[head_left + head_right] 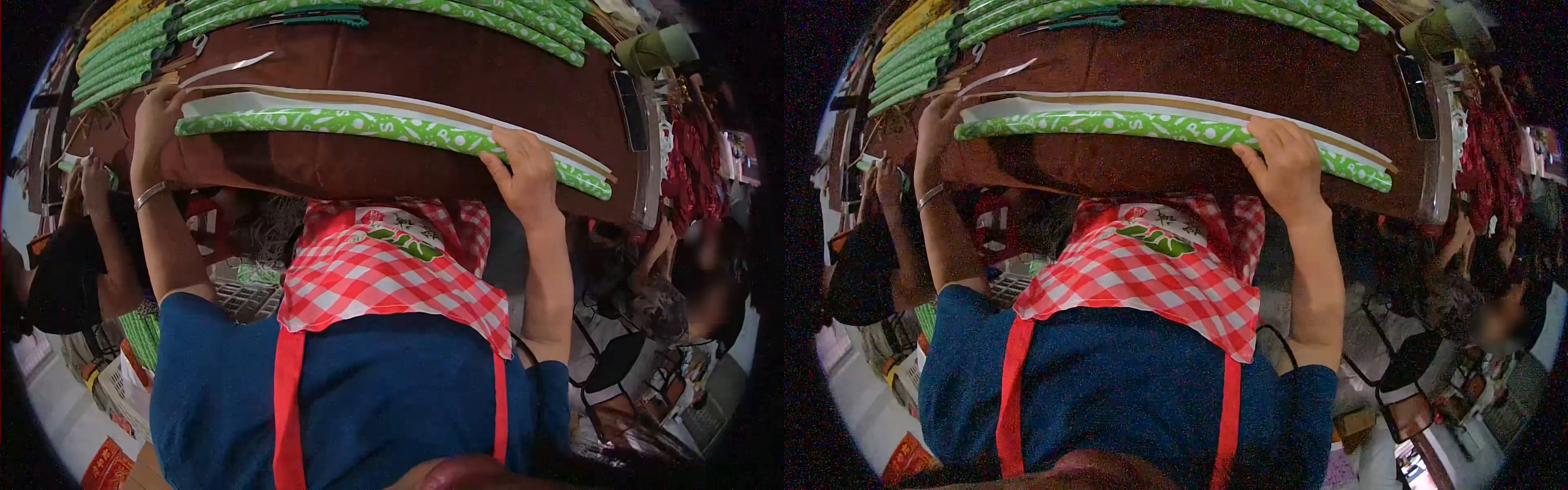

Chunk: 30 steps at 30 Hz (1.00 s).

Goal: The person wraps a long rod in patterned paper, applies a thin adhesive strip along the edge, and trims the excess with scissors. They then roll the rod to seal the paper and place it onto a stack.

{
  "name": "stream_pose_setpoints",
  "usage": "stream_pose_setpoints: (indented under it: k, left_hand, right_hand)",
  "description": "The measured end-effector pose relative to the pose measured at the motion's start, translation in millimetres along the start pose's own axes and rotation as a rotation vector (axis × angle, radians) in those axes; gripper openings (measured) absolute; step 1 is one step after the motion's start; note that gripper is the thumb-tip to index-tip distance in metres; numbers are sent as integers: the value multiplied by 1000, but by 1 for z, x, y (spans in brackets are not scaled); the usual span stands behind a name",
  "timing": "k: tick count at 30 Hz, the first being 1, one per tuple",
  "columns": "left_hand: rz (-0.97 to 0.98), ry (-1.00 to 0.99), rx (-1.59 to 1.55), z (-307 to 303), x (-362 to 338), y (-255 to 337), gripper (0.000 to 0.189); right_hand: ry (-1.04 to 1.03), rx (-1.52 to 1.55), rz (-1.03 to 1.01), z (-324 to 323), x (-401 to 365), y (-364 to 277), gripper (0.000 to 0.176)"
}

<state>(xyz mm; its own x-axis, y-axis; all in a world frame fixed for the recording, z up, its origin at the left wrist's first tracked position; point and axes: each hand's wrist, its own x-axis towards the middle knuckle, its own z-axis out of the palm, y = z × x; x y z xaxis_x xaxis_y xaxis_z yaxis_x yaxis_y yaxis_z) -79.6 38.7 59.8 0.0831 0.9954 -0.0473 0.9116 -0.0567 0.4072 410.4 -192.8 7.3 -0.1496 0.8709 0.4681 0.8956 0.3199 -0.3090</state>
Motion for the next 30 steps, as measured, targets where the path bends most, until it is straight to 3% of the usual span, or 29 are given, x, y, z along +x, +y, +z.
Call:
stream_pose_setpoints:
  k: [5,6,10,12,14,18,22,26,28,30]
  left_hand:
    - [-203,97,335,-18,5,-72,35]
    - [-301,109,383,-19,4,-78,38]
    - [-323,178,469,-7,1,-71,39]
    - [279,700,415,16,-14,-21,33]
    - [498,499,75,33,-19,38,27]
    - [784,103,16,66,-34,122,19]
    - [923,-21,114,79,-28,135,17]
    - [824,-194,57,68,-35,141,17]
    - [580,-328,-78,62,-42,140,20]
    - [577,-289,-13,64,-40,132,21]
  right_hand:
    - [10,-15,-7,-2,0,-1,31]
    - [1,1,-3,-2,0,0,31]
    - [-9,-11,-2,-2,1,-2,32]
    - [-10,-11,-3,-1,0,-1,32]
    - [-16,-10,-6,-1,0,-1,32]
    - [-24,-27,-2,-1,1,-1,32]
    - [-11,-28,-7,-1,0,-2,31]
    - [-16,-32,20,-2,1,-3,31]
    - [-21,-21,17,-2,1,-3,31]
    - [-22,-19,14,-2,1,-3,31]
